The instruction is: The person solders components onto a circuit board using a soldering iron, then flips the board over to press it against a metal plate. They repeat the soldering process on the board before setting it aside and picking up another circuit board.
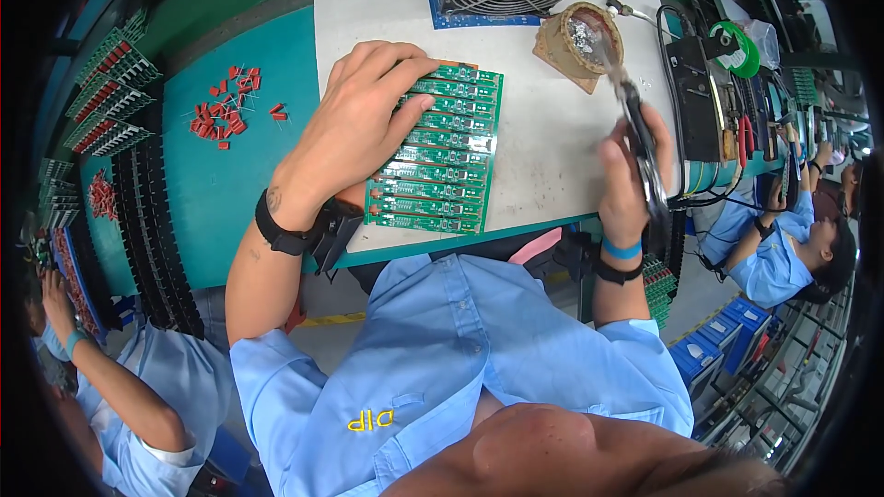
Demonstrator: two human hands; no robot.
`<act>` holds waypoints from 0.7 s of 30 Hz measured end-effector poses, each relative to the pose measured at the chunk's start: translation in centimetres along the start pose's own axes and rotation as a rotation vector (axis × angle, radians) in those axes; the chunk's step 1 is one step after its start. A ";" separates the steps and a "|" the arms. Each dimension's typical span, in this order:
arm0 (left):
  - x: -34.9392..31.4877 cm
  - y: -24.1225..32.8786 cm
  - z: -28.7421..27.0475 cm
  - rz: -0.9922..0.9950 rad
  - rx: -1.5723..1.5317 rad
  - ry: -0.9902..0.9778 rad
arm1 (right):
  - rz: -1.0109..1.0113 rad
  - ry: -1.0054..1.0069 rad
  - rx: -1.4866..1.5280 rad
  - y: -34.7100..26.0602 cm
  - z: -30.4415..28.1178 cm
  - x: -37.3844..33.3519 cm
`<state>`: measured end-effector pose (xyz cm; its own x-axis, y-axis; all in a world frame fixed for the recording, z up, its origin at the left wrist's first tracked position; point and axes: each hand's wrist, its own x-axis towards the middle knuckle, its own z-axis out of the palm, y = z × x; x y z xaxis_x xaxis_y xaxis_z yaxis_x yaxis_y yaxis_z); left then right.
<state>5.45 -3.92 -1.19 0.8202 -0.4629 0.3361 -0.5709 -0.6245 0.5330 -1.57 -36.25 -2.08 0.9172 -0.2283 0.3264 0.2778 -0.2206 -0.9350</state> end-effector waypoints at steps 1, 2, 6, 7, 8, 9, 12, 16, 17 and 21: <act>0.1 0.0 0.0 0.001 0.000 0.001 | 0.039 0.030 -0.002 -0.1 0.4 0.4; 0.1 0.0 0.0 0.005 -0.006 0.003 | 0.079 0.061 -0.004 -0.5 0.9 0.8; -0.2 0.1 0.0 0.000 -0.012 0.006 | -0.003 -0.154 -0.141 -1.8 -0.2 -0.3; -0.2 0.0 -0.1 -0.002 -0.008 0.007 | -0.067 -0.271 -0.208 -2.1 -0.5 -0.5; -0.2 0.0 -0.1 -0.004 -0.003 0.007 | -0.067 -0.271 -0.209 -2.3 -0.4 -0.5; -0.2 0.0 0.0 -0.003 -0.003 0.006 | -0.042 -0.337 -0.177 -2.6 -0.1 -0.5; -0.1 0.0 0.1 0.006 -0.004 0.020 | 0.009 -0.470 -0.114 -3.1 0.4 -0.5; -0.2 -0.1 0.2 0.009 -0.001 0.021 | 0.049 -0.464 -0.118 -3.1 0.8 -0.2; -0.1 -0.1 0.2 0.008 -0.001 0.023 | 0.059 -0.464 -0.118 -3.2 0.9 -0.2; -0.2 -0.1 0.2 0.006 0.003 0.019 | 0.070 -0.470 -0.121 -3.3 1.1 0.0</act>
<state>5.39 -3.87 -1.46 0.8175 -0.4546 0.3537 -0.5756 -0.6236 0.5290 -2.20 -34.45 0.83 0.9699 0.1997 0.1390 0.2009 -0.3351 -0.9205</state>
